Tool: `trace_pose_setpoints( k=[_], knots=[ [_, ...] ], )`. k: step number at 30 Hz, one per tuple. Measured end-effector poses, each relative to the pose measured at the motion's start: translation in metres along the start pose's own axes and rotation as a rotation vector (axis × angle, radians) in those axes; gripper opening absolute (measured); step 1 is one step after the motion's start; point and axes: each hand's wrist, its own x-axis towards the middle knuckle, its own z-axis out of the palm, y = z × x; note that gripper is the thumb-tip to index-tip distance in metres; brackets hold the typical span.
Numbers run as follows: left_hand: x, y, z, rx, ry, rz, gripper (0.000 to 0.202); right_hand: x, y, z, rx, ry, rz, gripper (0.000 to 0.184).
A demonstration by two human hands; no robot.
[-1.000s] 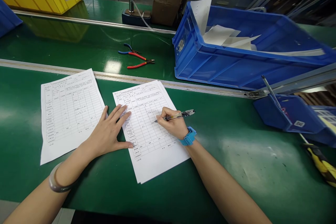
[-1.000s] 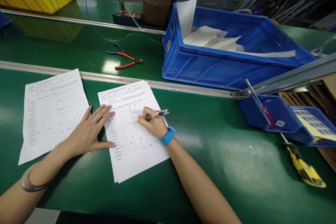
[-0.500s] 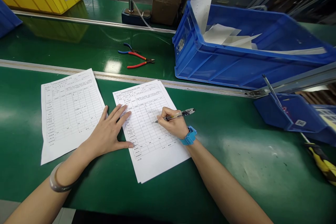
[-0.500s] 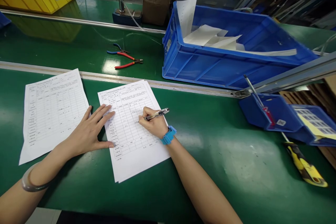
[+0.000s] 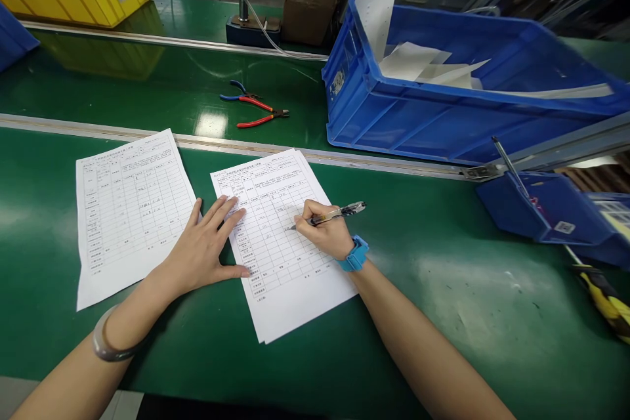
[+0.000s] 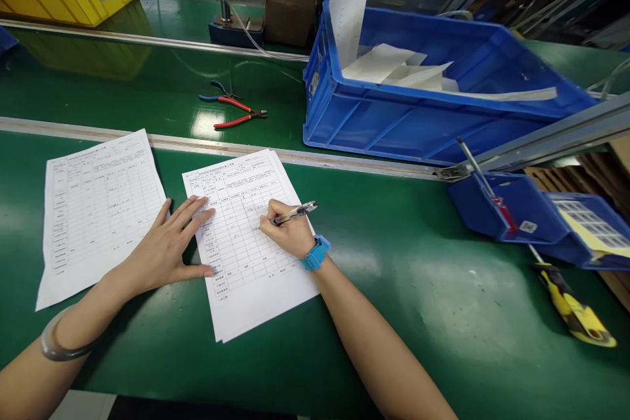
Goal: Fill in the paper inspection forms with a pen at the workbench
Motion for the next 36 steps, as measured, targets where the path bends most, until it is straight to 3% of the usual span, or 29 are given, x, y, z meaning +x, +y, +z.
trace_pose_setpoints(
  k=[16,22,36],
  knots=[
    [0.0005,-0.0012,0.0015,-0.016,0.012,0.006,0.107,0.0005,-0.0002,-0.0007,-0.006,-0.009,-0.004,0.032],
    [-0.0002,-0.0011,0.0009,-0.033,0.032,0.011,0.106,0.0001,0.0,-0.0019,-0.011,0.074,0.016,0.032],
    [0.0,-0.0005,0.0003,-0.008,0.011,0.011,0.108,-0.0007,0.0008,-0.0019,-0.012,0.026,-0.02,0.033]
  ],
)
